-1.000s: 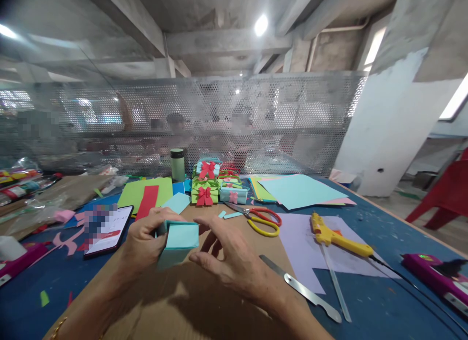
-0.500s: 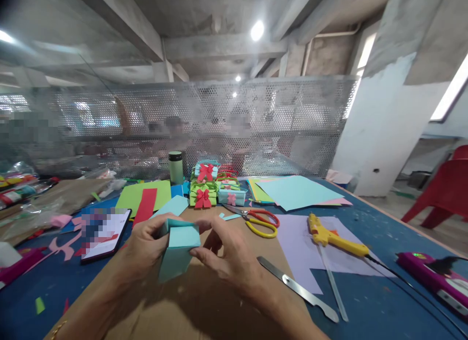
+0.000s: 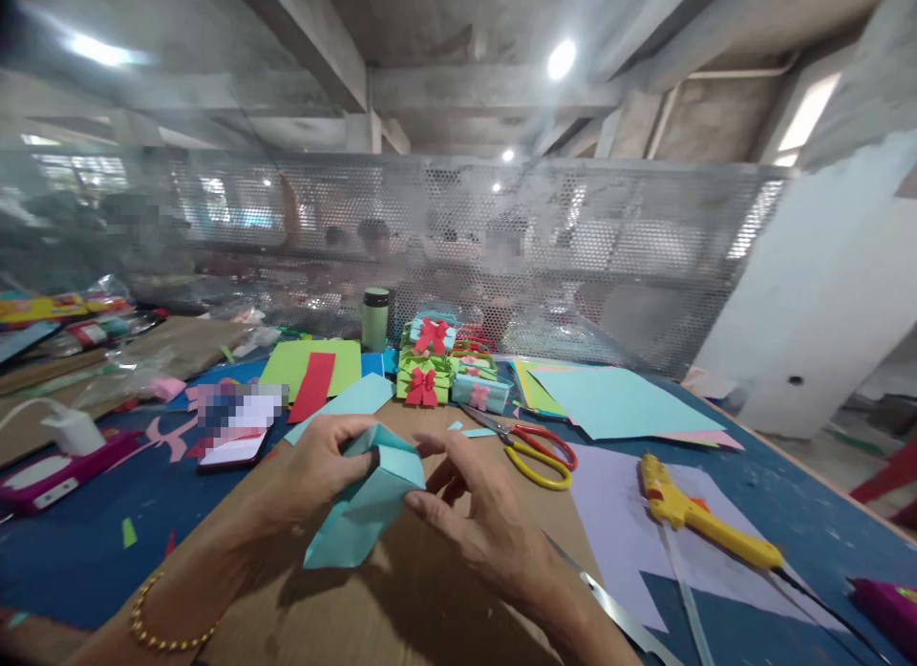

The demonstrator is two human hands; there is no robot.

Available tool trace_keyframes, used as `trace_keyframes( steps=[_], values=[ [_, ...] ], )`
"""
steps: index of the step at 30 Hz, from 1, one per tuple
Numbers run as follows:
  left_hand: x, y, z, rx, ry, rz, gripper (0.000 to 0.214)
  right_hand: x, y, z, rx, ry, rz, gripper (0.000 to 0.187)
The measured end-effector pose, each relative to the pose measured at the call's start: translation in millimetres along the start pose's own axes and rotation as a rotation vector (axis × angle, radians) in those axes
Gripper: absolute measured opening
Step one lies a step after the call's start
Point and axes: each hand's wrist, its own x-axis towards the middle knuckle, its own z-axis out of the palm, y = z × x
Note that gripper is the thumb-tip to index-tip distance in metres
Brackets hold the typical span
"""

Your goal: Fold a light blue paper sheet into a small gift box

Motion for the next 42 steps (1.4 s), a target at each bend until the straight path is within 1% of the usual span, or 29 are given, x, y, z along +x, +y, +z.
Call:
trace_keyframes(
  steps=[3, 4, 6, 7, 9, 11, 13, 15, 17, 20, 21, 23, 25, 26, 29, 31, 33, 37, 39, 42],
  values=[
    [0, -4, 0.1, 0.012, -0.069, 0.035, 0.011, 0, 6, 5, 0.040, -0.070, 0.018, 0.049],
    [0, -6, -0.2, 0.022, -0.077, 0.051, 0.009, 0, 8, 7, 0.067, -0.085, 0.036, 0.052],
    [2, -7, -2.1, 0.006, -0.082, 0.067, 0.005, 2, 12, 10, 0.178, -0.105, 0.072, 0.052],
    [3, -7, -4.0, -0.030, -0.091, 0.065, 0.010, 4, 13, 11, 0.260, -0.119, 0.085, 0.050],
    [5, -6, -9.2, -0.150, -0.108, 0.054, 0.029, 8, 15, 10, 0.421, -0.151, 0.100, 0.046],
    [7, -4, -14.9, -0.281, -0.095, 0.051, 0.046, 11, 18, 6, 0.531, -0.137, 0.094, 0.044],
    [8, -4, -18.3, -0.401, -0.047, 0.058, 0.059, 12, 20, 1, 0.571, -0.048, 0.102, 0.043],
    [9, -4, -17.7, -0.508, -0.014, 0.062, 0.070, 13, 23, -2, 0.585, 0.093, 0.120, 0.041],
    [9, -6, -12.3, -0.584, -0.037, 0.054, 0.082, 12, 24, -4, 0.601, 0.223, 0.135, 0.040],
    [10, -10, 1.7, -0.625, -0.102, 0.025, 0.100, 13, 26, -1, 0.612, 0.348, 0.149, 0.042],
    [11, -12, 6.5, -0.634, -0.092, 0.029, 0.100, 13, 26, 1, 0.606, 0.381, 0.147, 0.044],
    [12, -14, 13.9, -0.654, -0.001, 0.061, 0.094, 13, 27, 4, 0.587, 0.440, 0.125, 0.048],
    [14, -15, 17.2, -0.666, 0.102, 0.101, 0.083, 13, 28, 6, 0.569, 0.475, 0.085, 0.047],
    [14, -15, 17.4, -0.665, 0.135, 0.116, 0.076, 13, 28, 7, 0.561, 0.488, 0.066, 0.043],
    [14, -12, 15.0, -0.612, 0.140, 0.126, 0.045, 12, 26, 8, 0.536, 0.496, 0.034, 0.031],
    [12, -9, 13.1, -0.550, 0.125, 0.114, 0.031, 12, 23, 8, 0.524, 0.475, 0.031, 0.028],
    [9, -6, 11.8, -0.490, 0.127, 0.105, 0.026, 11, 19, 8, 0.512, 0.445, 0.039, 0.027],
    [7, -4, 10.4, -0.417, 0.195, 0.120, 0.023, 11, 18, 8, 0.480, 0.443, 0.056, 0.032],
    [8, -7, 9.8, -0.392, 0.224, 0.122, 0.022, 10, 20, 9, 0.458, 0.485, 0.051, 0.034],
    [9, -11, 9.2, -0.366, 0.241, 0.111, 0.022, 8, 21, 10, 0.323, 0.570, 0.026, 0.027]
  ],
)
